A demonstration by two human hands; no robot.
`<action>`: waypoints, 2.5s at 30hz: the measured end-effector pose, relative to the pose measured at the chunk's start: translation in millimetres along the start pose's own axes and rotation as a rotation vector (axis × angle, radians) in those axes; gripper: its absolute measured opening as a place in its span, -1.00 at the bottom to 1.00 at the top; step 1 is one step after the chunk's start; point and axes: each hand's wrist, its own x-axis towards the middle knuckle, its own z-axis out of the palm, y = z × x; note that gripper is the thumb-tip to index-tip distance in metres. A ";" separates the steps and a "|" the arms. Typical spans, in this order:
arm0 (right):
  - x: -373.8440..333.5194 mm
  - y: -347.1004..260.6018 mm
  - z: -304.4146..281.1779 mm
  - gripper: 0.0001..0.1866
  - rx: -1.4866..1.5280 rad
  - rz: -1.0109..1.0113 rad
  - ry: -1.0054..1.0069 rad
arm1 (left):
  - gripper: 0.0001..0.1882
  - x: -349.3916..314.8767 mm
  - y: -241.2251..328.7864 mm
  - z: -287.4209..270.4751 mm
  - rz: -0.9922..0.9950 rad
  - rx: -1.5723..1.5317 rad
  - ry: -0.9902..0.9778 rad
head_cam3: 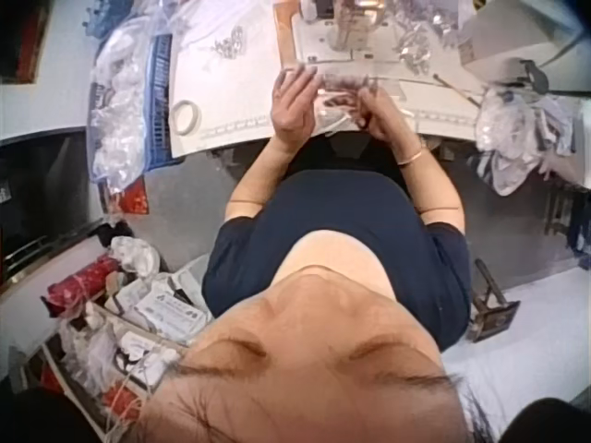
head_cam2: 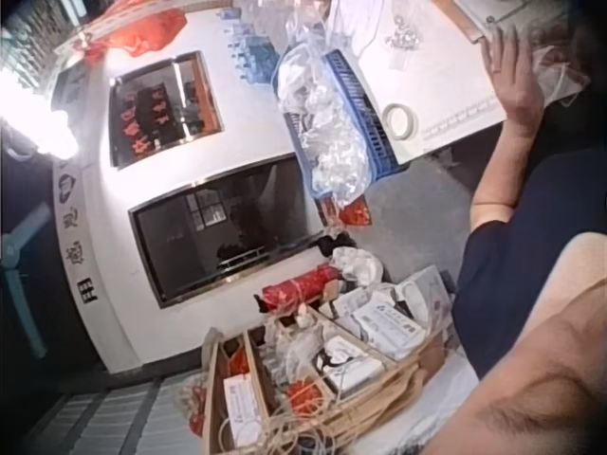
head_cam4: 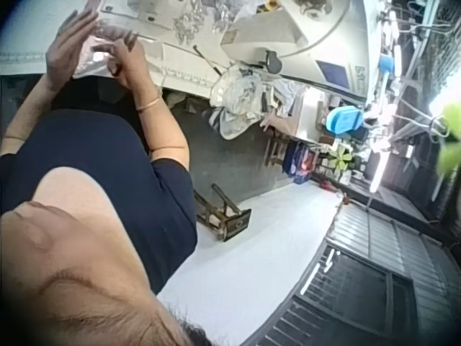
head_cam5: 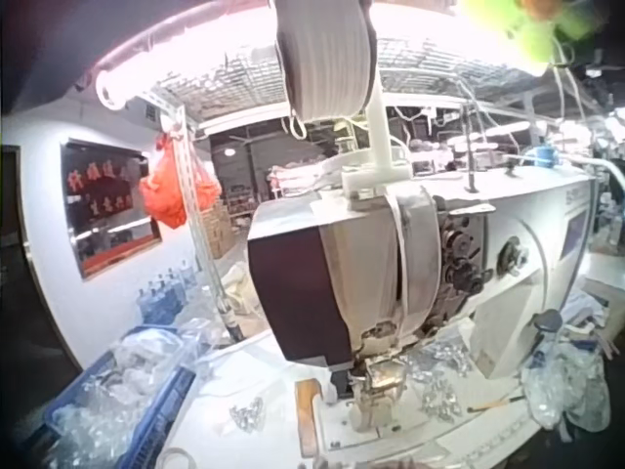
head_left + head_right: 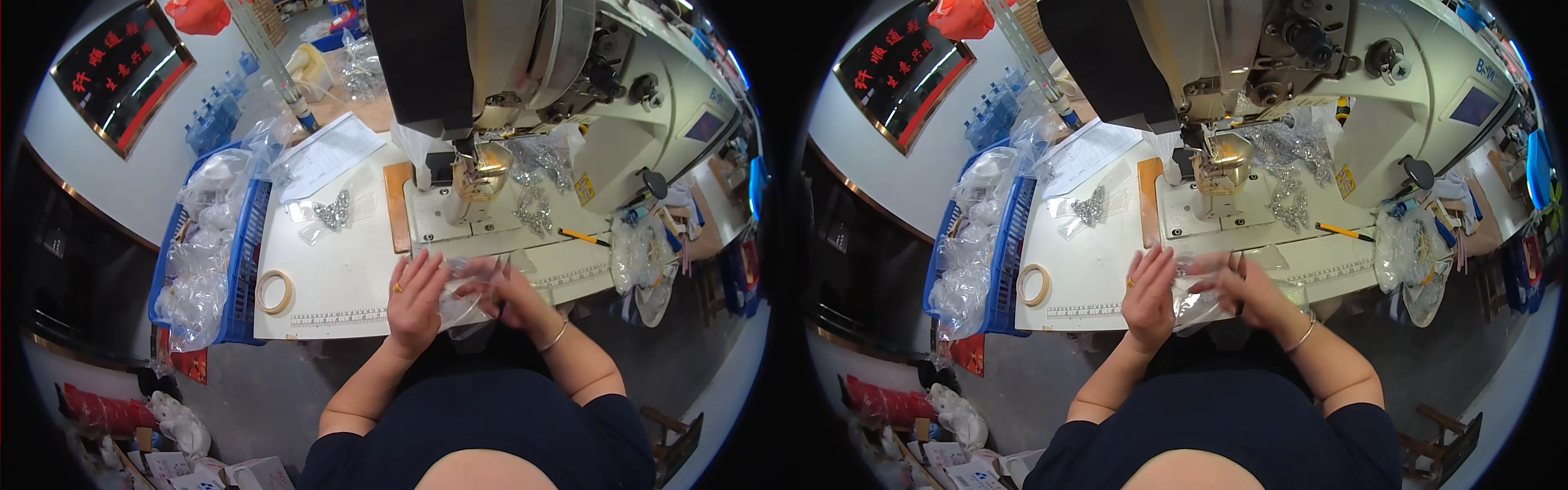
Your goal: The person places small clear plastic bags containing silver star-shaped decorations under a sewing machine needle and stitches them shut. They then trim the excess thread with scissors and place the finished bags on the table.
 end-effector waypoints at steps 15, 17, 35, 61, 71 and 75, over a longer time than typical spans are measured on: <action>3.5 16.5 -13.0 -0.90 0.003 -0.075 0.134 | -0.39 -63.7 11.8 3.5 -0.356 -0.697 -0.006; 5.1 9.1 -8.3 -0.84 -0.089 -0.043 0.103 | -0.35 -49.2 14.7 12.0 -0.632 -1.254 -0.072; -14.6 -35.1 3.1 -0.62 -1.697 -0.906 0.432 | -0.53 -15.5 15.7 22.6 -0.940 -1.601 0.013; 15.7 -23.7 0.3 -0.85 -1.512 -0.286 0.002 | -0.23 -21.3 4.3 14.5 -1.069 -1.663 -0.203; 14.2 -22.9 0.7 -0.90 -1.443 -0.446 -0.097 | -0.25 -16.5 -6.3 5.6 -1.107 -1.653 -0.432; 11.3 -17.2 -4.8 -0.90 -1.472 -0.470 -0.049 | -0.24 -21.5 -4.6 11.4 -1.135 -1.675 -0.319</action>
